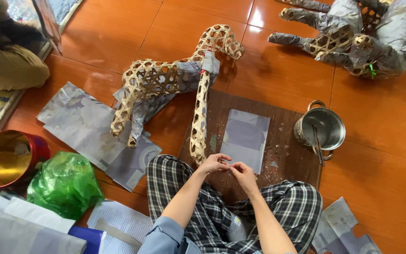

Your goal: Applying patterned paper to a giraffe-shaped woven frame using adhesive and a brush.

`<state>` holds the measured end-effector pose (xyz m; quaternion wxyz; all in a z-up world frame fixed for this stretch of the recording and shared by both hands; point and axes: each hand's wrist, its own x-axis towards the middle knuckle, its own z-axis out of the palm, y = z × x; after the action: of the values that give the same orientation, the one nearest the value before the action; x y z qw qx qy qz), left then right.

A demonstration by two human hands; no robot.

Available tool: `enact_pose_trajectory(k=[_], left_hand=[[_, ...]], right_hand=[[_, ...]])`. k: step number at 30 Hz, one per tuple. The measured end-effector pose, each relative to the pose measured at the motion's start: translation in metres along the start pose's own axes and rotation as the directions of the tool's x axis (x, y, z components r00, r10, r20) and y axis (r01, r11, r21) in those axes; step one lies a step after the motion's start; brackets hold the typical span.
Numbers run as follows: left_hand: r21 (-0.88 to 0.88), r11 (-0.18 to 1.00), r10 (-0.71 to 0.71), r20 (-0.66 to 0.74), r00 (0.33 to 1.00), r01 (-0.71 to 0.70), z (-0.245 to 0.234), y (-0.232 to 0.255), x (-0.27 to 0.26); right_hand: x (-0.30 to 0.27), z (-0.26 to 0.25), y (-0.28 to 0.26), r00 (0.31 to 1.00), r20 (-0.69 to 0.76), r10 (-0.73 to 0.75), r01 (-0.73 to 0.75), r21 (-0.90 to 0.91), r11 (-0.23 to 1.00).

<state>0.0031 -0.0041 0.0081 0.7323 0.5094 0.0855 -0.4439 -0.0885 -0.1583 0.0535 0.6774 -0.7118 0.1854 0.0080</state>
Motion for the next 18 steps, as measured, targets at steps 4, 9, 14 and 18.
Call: enact_pose_trajectory(k=[4, 9, 14, 18], left_hand=[[0.034, 0.999, 0.004, 0.003, 1.000, -0.005, 0.000, -0.001, 0.001], [0.034, 0.999, -0.013, -0.011, 1.000, 0.014, 0.000, -0.003, 0.002], [-0.020, 1.000, -0.023, -0.019, 1.000, 0.023, 0.000, -0.006, 0.003], [-0.057, 0.997, -0.042, -0.003, 0.999, 0.042, 0.004, -0.004, 0.002]], right_hand=[[-0.002, 0.001, -0.006, 1.000, 0.000, -0.005, 0.005, -0.025, 1.000], [-0.005, 0.002, -0.017, 1.000, 0.009, -0.010, 0.011, -0.040, 0.999], [-0.006, 0.004, -0.019, 0.999, 0.017, -0.030, 0.031, -0.068, 0.997], [-0.006, 0.006, -0.022, 0.998, 0.012, -0.067, 0.067, -0.051, 0.996]])
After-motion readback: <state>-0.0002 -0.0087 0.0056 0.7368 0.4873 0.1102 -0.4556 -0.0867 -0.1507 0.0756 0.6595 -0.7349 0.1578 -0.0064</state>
